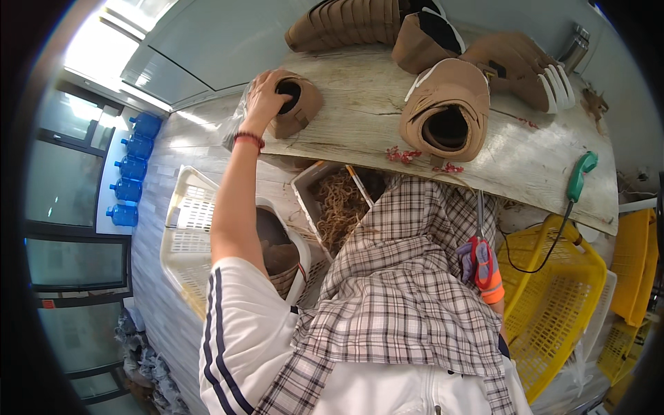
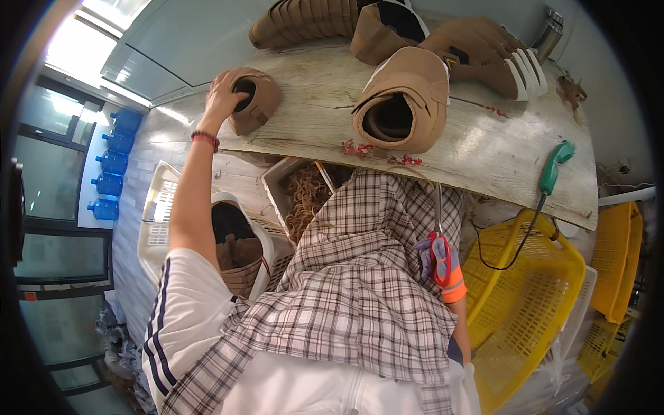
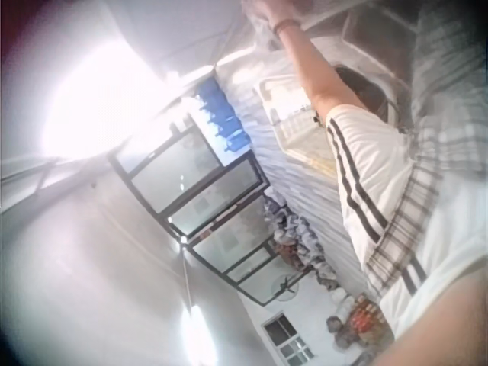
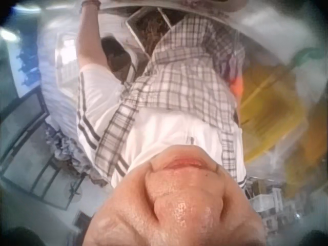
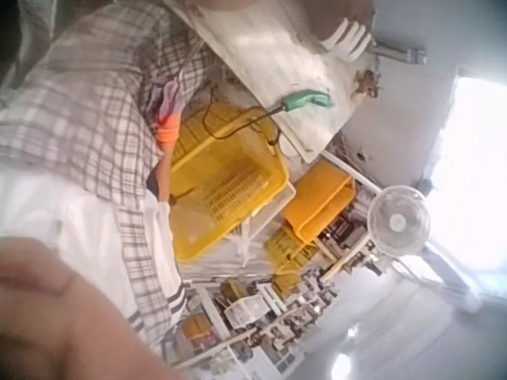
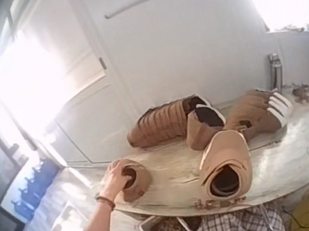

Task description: The person uses a handheld electric cutter to trim the edges of brown shoe uppers, then switches to scissors to trim the interior lining. Finished pieces are placed on the table.

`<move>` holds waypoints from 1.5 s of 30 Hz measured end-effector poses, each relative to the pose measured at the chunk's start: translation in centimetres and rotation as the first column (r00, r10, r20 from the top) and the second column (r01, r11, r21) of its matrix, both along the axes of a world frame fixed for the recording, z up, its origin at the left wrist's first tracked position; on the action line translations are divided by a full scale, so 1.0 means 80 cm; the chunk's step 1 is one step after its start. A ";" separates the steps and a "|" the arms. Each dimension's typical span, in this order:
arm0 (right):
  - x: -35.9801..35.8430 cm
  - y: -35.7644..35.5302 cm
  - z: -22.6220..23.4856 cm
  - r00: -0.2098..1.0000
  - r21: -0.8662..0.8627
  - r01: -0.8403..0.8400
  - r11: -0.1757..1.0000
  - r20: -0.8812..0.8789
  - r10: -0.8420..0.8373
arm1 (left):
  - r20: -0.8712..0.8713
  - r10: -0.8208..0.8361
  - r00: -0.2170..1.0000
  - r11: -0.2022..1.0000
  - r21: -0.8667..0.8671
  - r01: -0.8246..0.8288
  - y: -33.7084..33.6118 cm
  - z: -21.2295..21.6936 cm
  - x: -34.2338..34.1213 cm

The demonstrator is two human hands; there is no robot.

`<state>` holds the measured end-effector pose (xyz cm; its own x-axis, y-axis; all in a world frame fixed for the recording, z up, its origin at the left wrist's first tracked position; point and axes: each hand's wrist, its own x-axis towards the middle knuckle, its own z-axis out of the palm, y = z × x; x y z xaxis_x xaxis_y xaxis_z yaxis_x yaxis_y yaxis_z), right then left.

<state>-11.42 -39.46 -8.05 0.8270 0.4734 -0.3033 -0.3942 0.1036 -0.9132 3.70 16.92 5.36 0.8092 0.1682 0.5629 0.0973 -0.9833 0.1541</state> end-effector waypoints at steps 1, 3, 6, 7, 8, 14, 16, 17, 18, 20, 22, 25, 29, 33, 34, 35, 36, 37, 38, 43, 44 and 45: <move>0.000 0.000 0.002 1.000 0.004 -0.003 1.000 0.007 0.003 | -0.067 -0.044 0.997 0.999 -0.007 0.044 0.004 -0.002 0.012; -0.003 0.000 0.006 1.000 0.002 0.007 1.000 0.005 -0.007 | -0.230 -0.096 0.968 0.995 -0.013 0.096 0.007 0.006 0.032; -0.008 0.001 0.012 1.000 -0.044 -0.008 0.999 0.007 0.009 | -0.247 -0.076 0.966 0.993 -0.101 0.052 0.004 0.035 0.026; -0.010 0.001 0.013 1.000 -0.064 -0.023 0.998 0.008 0.024 | -0.218 -0.045 0.975 0.990 -0.142 0.014 0.005 0.045 0.015; -0.012 0.000 0.007 1.000 -0.062 -0.023 0.998 0.005 0.023 | -0.046 -0.087 0.995 0.949 -0.308 0.068 0.027 0.052 -0.001; -0.018 -0.019 -0.013 0.942 0.025 0.073 0.997 -0.330 -0.060 | 0.497 -0.215 0.841 0.552 -0.648 0.524 0.017 0.089 -0.162; -0.012 -0.006 0.038 1.000 -0.307 -0.016 0.951 0.020 0.024 | 0.402 -0.081 0.912 0.925 -0.311 0.219 -0.034 0.068 -0.202; -0.004 0.004 0.061 0.981 -0.473 0.005 0.881 0.174 0.088 | 0.387 0.010 0.922 0.975 -0.209 0.077 -0.053 0.054 -0.217; 0.001 0.014 0.072 0.909 -0.594 0.108 0.797 0.383 0.162 | 0.315 0.070 0.947 0.891 -0.447 0.083 -0.066 0.011 -0.236; 0.013 0.027 0.073 0.828 -0.436 0.232 0.869 0.558 0.059 | 0.182 0.030 0.983 0.340 -0.926 0.161 -0.104 -0.063 -0.264; 0.033 0.046 0.113 0.511 -0.636 0.352 0.687 0.746 0.428 | 0.198 -0.031 0.980 -0.671 -0.730 0.126 -0.163 -0.094 -0.278; 0.047 0.072 0.133 0.366 -0.755 0.372 0.540 0.654 0.662 | 0.212 -0.073 0.975 -0.734 -0.673 0.091 -0.215 -0.134 -0.282; 0.061 0.082 0.112 0.359 -0.831 0.314 0.459 0.551 0.754 | 0.180 -0.113 0.977 -0.776 -0.631 0.026 -0.257 -0.150 -0.275; 0.068 0.082 0.098 0.304 -0.852 0.285 0.439 0.515 0.802 | 0.125 -0.081 0.989 -0.840 -0.542 0.000 -0.258 -0.164 -0.267; 0.069 0.081 0.096 0.304 -0.858 0.283 0.428 0.503 0.809 | 0.109 -0.080 0.991 -0.842 -0.540 -0.009 -0.260 -0.164 -0.267; 0.070 0.081 0.094 0.304 -0.864 0.282 0.416 0.492 0.816 | 0.094 -0.080 0.992 -0.843 -0.538 -0.017 -0.262 -0.164 -0.267; 0.071 0.083 0.095 0.309 -0.879 0.283 0.383 0.462 0.831 | 0.084 -0.081 0.993 -0.849 -0.528 -0.025 -0.263 -0.165 -0.267; 0.072 0.084 0.097 0.314 -0.893 0.284 0.350 0.431 0.846 | 0.073 -0.082 0.994 -0.854 -0.519 -0.033 -0.264 -0.166 -0.268; 0.072 0.086 0.098 0.319 -0.905 0.284 0.316 0.400 0.859 | 0.062 -0.084 0.995 -0.860 -0.509 -0.041 -0.265 -0.167 -0.268; 0.076 0.084 0.091 0.278 -0.902 0.294 0.316 0.397 0.875 | 0.068 -0.124 0.990 -0.834 -0.548 -0.067 -0.265 -0.169 -0.266; 0.076 0.084 0.090 0.278 -0.903 0.297 0.310 0.392 0.877 | 0.061 -0.130 0.990 -0.821 -0.566 -0.073 -0.265 -0.170 -0.266; 0.077 0.085 0.088 0.276 -0.906 0.299 0.301 0.384 0.881 | 0.058 -0.127 0.990 -0.827 -0.557 -0.074 -0.264 -0.173 -0.266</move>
